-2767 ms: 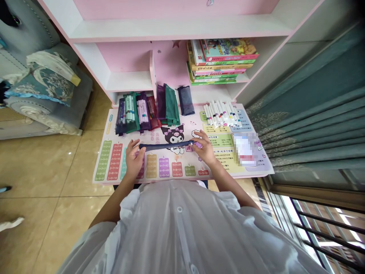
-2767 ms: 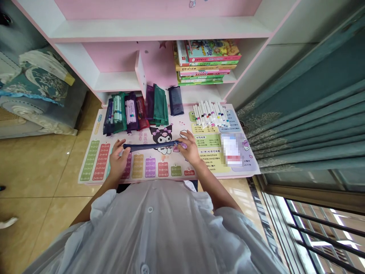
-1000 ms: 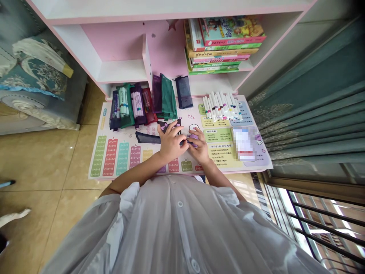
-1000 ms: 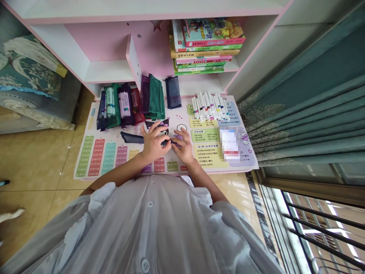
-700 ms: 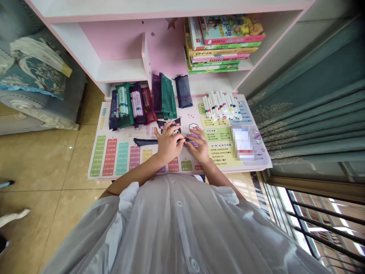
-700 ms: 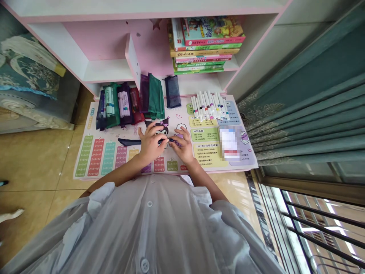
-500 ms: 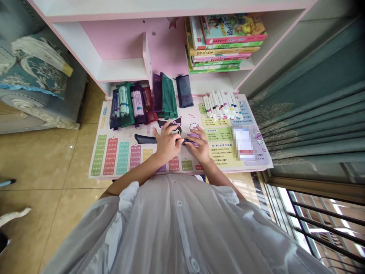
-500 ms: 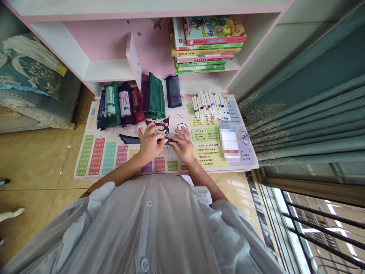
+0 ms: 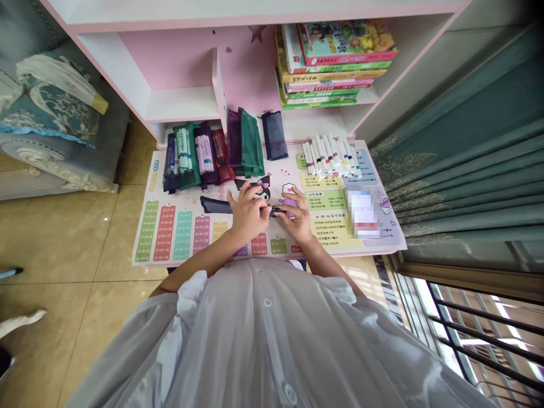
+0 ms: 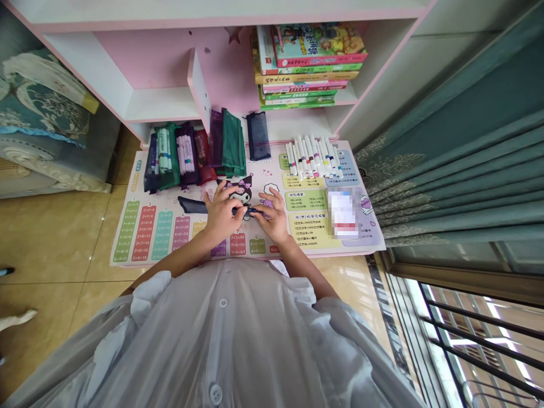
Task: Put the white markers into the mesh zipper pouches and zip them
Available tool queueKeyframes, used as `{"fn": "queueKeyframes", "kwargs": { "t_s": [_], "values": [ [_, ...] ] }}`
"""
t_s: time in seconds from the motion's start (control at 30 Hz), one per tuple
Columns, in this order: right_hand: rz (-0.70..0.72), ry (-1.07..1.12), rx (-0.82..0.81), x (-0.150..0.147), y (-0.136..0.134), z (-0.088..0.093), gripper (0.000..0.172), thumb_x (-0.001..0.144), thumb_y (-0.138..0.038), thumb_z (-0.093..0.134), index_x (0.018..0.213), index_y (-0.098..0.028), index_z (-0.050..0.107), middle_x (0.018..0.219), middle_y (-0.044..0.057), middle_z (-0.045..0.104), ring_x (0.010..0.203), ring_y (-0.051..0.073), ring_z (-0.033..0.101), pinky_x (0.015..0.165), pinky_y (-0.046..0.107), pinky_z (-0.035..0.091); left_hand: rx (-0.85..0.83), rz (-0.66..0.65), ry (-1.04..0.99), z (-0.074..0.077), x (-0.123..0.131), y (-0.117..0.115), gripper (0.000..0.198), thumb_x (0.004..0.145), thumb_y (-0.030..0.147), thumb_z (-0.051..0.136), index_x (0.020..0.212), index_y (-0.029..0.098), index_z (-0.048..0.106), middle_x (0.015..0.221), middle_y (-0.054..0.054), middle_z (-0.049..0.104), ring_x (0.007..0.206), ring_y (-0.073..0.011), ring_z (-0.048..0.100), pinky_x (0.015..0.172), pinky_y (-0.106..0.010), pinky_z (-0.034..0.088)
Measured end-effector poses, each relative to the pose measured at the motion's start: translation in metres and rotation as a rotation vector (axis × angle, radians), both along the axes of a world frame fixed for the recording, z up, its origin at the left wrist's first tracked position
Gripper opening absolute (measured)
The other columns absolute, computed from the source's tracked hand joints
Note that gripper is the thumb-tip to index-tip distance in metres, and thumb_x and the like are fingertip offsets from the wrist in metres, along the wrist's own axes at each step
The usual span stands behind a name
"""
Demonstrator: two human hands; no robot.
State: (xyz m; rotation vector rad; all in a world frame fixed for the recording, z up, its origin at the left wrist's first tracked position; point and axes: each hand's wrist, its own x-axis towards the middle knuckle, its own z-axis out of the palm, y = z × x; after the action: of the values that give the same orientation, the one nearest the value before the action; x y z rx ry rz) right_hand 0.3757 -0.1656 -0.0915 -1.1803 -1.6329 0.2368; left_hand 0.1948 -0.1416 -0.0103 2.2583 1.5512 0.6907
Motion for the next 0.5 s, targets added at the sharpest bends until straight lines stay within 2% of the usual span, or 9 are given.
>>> {"fn": "queueKeyframes", "kwargs": {
  "t_s": [0.13,0.3,0.5],
  "values": [
    [-0.007,0.020,-0.019,0.003,0.000,0.001,0.014,0.089,-0.041,0.071,0.089,-0.029,0.077,0.121,0.007,0.068,0.141,0.033,0.048,0.118,0.063,0.042,-0.015,0.036,0.002,0.001,-0.005,0.003,0.016,0.084,0.024,0.066,0.068,0.022,0.065,0.139,-0.006,0.064,0.148,-0.0391,0.038,0.114,-0.080,0.021],
    [-0.014,0.012,-0.100,0.006,-0.001,0.002,0.020,0.089,-0.048,0.070,0.088,-0.029,0.077,0.122,0.007,0.067,0.142,0.034,0.047,0.119,0.064,0.039,0.002,0.025,0.004,0.001,-0.010,0.004,0.015,0.084,0.023,0.066,0.069,0.022,0.066,0.139,-0.006,0.064,0.149,-0.0381,0.036,0.115,-0.079,0.018],
    [-0.016,0.004,-0.066,0.006,0.000,0.002,0.021,0.090,-0.048,0.069,0.088,-0.029,0.076,0.121,0.007,0.067,0.140,0.034,0.049,0.118,0.065,0.040,0.020,0.059,-0.005,0.000,-0.014,0.005,0.016,0.083,0.022,0.066,0.067,0.023,0.065,0.138,-0.005,0.065,0.148,-0.0379,0.038,0.116,-0.078,0.021]
  ]
}}
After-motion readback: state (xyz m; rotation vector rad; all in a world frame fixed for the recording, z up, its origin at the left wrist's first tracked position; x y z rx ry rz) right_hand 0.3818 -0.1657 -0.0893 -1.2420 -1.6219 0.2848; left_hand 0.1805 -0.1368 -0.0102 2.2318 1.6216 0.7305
